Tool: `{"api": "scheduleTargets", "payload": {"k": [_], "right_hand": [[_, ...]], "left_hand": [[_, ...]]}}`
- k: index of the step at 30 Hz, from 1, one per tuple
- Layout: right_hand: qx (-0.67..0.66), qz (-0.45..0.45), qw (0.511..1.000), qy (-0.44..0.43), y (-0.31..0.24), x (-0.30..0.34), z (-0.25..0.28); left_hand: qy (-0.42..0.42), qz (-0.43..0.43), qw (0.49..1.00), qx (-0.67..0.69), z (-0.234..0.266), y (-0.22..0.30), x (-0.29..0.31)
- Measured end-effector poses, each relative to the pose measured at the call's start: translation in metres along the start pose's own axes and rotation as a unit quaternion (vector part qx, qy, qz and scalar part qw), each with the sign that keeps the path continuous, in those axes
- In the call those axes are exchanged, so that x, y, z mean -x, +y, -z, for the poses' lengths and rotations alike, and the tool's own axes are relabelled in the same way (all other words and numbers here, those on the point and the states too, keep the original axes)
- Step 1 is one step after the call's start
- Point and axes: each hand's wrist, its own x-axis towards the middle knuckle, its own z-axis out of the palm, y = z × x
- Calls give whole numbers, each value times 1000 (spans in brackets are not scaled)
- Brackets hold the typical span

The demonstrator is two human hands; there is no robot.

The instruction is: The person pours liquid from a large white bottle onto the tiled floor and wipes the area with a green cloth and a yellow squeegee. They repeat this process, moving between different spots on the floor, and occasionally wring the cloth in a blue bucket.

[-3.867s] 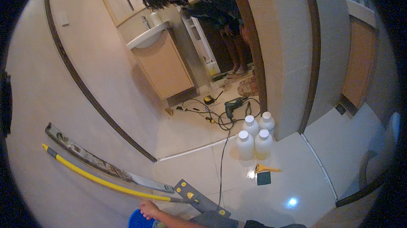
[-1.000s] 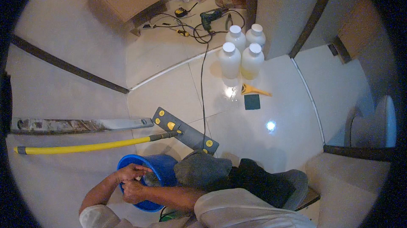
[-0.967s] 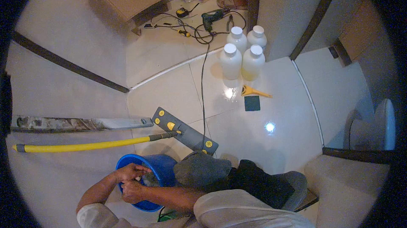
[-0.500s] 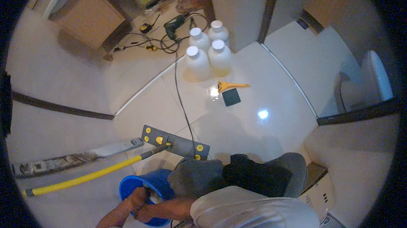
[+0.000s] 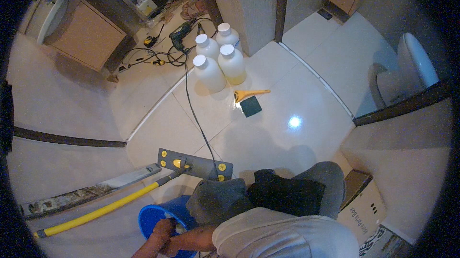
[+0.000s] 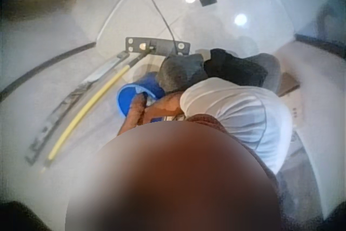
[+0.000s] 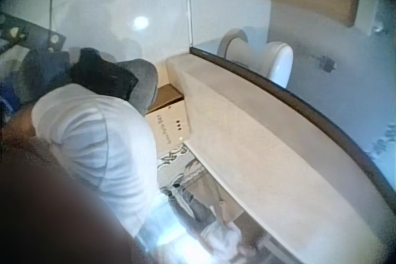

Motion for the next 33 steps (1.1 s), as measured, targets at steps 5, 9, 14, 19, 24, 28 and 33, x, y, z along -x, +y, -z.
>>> {"api": "scheduleTargets", "payload": {"k": [5, 9, 14, 19, 24, 28, 33], "right_hand": [[-12, -19, 997, 70, -6, -17, 14], [-6, -29, 986, 167, -8, -38, 56], [-34, -51, 961, 271, -20, -83, 118], [-177, -260, 887, 338, -1, -99, 209], [-183, -382, 813, 400, 72, -64, 334], [41, -445, 848, 285, 70, 3, 423], [-426, -466, 676, 380, 30, 143, 510]], "left_hand": [[67, -89, 989, 92, -31, -36, -14], [24, -51, 820, 570, 8, -64, -4], [61, -80, 595, 798, 57, -87, 55], [196, -215, 486, 824, 76, -48, 75], [378, -238, 661, 603, 160, 31, 76], [418, -282, 665, 551, 224, 102, 43], [280, -475, 760, 343, 259, 238, -4]]}}
